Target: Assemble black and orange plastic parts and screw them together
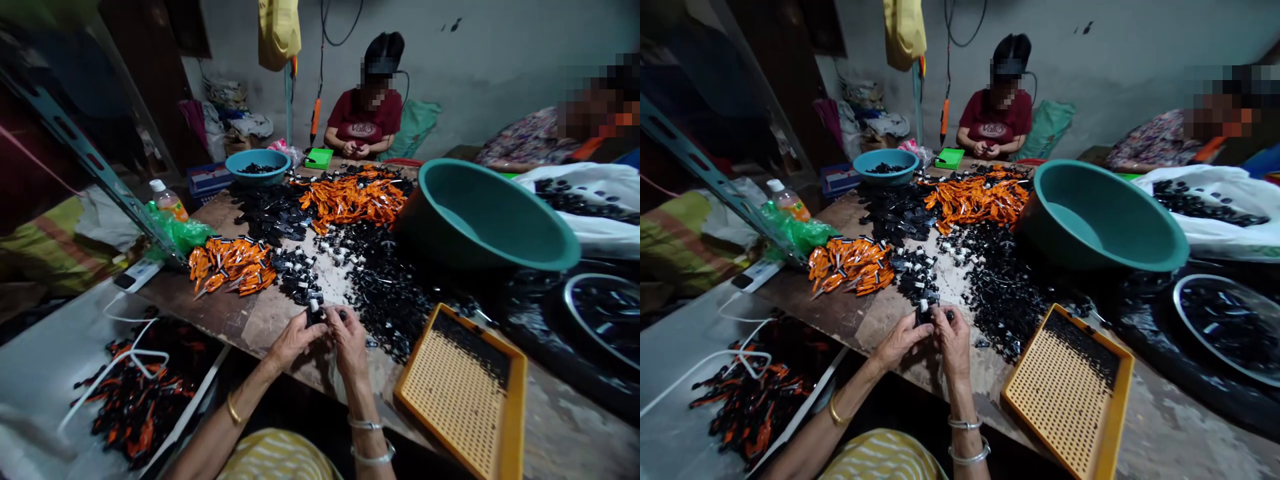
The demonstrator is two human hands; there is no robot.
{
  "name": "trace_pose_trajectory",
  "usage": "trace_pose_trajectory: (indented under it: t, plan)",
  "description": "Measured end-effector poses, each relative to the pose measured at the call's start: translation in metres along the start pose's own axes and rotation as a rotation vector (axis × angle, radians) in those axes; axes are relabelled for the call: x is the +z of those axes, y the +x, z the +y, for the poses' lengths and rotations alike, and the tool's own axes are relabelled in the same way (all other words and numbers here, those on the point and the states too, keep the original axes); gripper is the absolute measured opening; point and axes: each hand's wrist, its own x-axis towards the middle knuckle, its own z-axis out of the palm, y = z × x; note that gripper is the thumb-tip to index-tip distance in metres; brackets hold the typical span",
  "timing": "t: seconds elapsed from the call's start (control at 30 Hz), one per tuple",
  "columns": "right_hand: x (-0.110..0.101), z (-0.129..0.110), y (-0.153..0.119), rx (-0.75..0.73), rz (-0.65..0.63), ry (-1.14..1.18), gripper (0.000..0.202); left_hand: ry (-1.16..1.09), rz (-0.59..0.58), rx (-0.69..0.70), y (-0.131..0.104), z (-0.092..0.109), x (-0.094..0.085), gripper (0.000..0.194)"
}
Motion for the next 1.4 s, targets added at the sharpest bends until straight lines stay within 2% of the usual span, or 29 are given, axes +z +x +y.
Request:
trace_pose_trajectory:
  t: [0.17,0.33,0.4,0.53,0.63,0.73,0.83,0.93,1.1,1.4]
  plan:
    - [-0.005,-0.005,-0.004,0.117,-0.109,-0.035,0.036,-0.29,0.021,-0.035,-0.001,-0.017,-0.003,0.047]
    - [-0.005,0.002,-0.005,0.173,-0.123,-0.033,0.046,-0.319,0.059,-0.042,0.001,-0.023,0.0,0.037]
    - [-0.004,0.005,-0.007,0.15,-0.093,-0.03,0.043,-0.32,0.09,-0.029,0.002,-0.022,0.001,0.033]
    - [-0.008,0.011,-0.013,0.065,-0.016,-0.044,0.034,-0.397,0.23,0.006,0.002,-0.021,0.001,0.035]
    - [-0.015,0.014,-0.015,-0.124,0.005,-0.19,0.031,-0.387,0.276,0.023,0.003,-0.02,-0.001,0.035]
    - [-0.022,0.015,-0.014,-0.408,-0.024,-0.51,0.016,-0.366,0.252,0.018,0.002,-0.022,-0.003,0.032]
    - [-0.024,0.015,-0.013,-0.509,-0.016,-0.624,0.01,-0.325,0.188,0.018,0.001,-0.024,-0.004,0.026]
    - [-0.023,0.013,-0.014,-0.523,-0.019,-0.634,0.01,-0.309,0.124,0.023,-0.001,-0.025,-0.007,0.023]
    - [-0.019,0.013,-0.016,-0.482,0.005,-0.639,0.013,-0.363,0.086,-0.011,-0.003,-0.019,-0.009,0.027]
    - [-0.027,0.017,-0.017,-0.284,0.162,-0.446,0.022,-0.477,-0.066,-0.103,-0.005,-0.016,-0.014,0.035]
